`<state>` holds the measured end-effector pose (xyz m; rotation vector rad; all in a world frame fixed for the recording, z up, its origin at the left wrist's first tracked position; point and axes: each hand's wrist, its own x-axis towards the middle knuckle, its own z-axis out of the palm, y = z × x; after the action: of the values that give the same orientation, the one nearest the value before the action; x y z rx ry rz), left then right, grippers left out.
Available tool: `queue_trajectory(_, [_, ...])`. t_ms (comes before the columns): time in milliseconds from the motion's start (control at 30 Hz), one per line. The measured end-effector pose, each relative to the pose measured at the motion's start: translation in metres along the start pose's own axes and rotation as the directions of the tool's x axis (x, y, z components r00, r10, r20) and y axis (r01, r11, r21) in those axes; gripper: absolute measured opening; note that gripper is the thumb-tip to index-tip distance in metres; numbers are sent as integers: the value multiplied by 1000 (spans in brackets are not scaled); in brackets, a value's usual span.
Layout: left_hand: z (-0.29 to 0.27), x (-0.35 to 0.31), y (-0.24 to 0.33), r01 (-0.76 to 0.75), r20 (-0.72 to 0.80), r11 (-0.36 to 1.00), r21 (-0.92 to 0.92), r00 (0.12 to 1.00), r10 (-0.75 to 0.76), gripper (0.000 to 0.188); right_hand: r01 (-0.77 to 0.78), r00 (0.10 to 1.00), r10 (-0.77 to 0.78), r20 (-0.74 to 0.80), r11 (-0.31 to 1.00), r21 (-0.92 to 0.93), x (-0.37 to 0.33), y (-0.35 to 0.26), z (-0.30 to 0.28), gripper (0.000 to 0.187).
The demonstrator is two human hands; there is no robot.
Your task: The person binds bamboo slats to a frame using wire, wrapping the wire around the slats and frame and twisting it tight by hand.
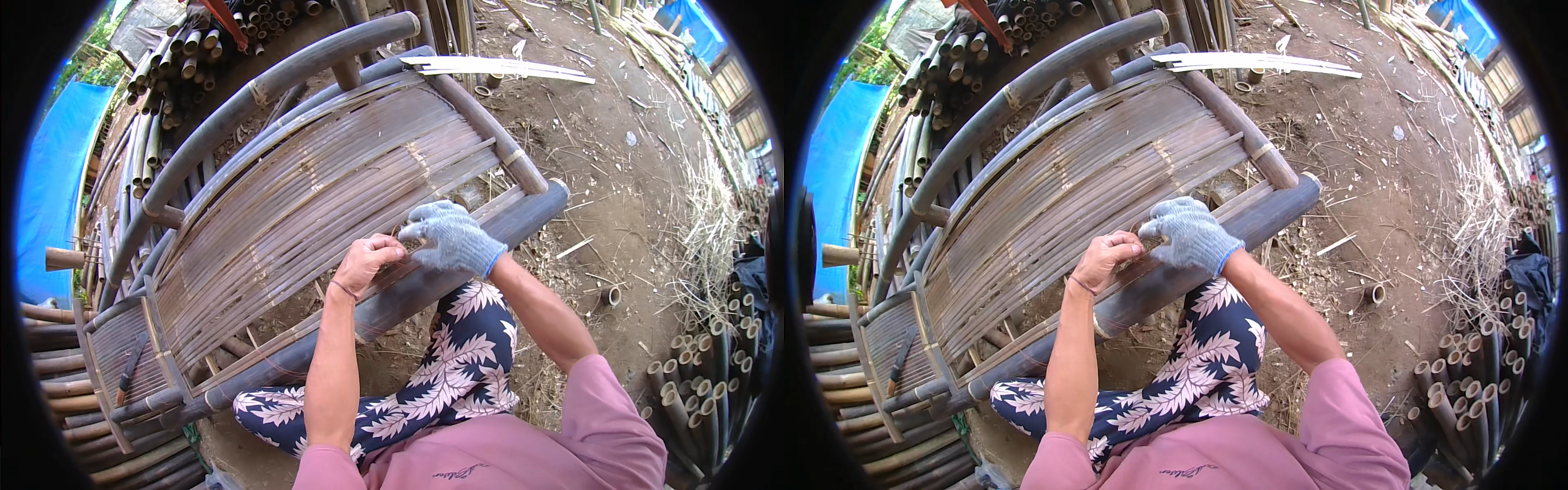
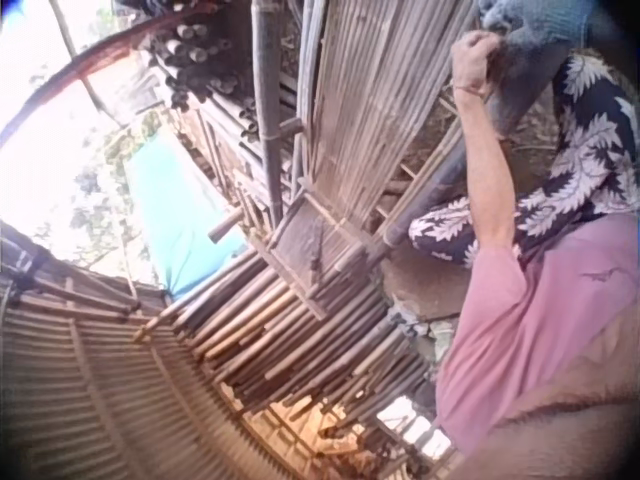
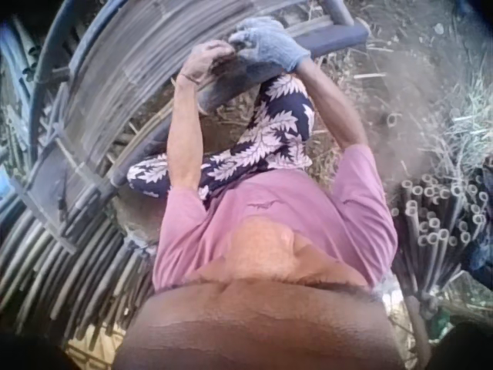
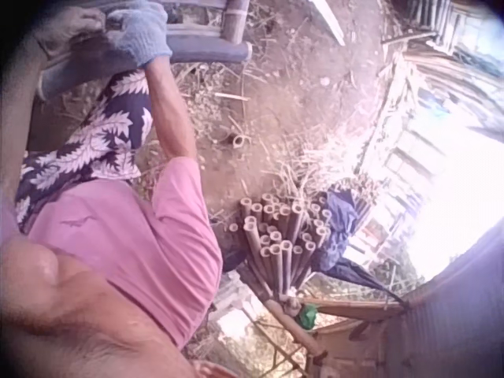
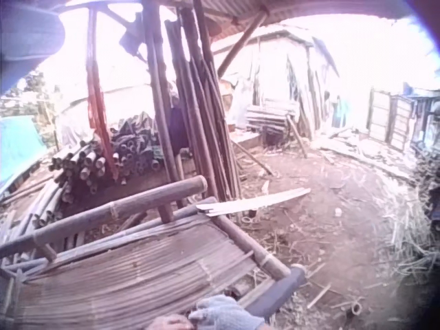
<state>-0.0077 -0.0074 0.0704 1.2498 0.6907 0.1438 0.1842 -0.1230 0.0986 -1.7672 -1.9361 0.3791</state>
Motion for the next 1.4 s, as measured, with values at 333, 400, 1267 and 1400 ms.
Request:
queue_trajectory(333, [18,34,-4,154,-186,983,105,974,-132,19,8,807,414,-420,705,709,-192,-24,-172,17])
queue_trajectory(400, [21,49,-18,137,-204,980,145,973,-106,20,14,696,345,-630,870,492,-265,-20,-239,26])
queue_trajectory(1267, [257,-68,38,-825,429,458,332,564,706,12,-755,129,969,-210,233,613,-408,63,-295,40])
queue_trajectory(1400, [267,-125,12,-874,592,385,295,484,645,17,-807,333,529,781,-269,526,-188,-10,-91,75])
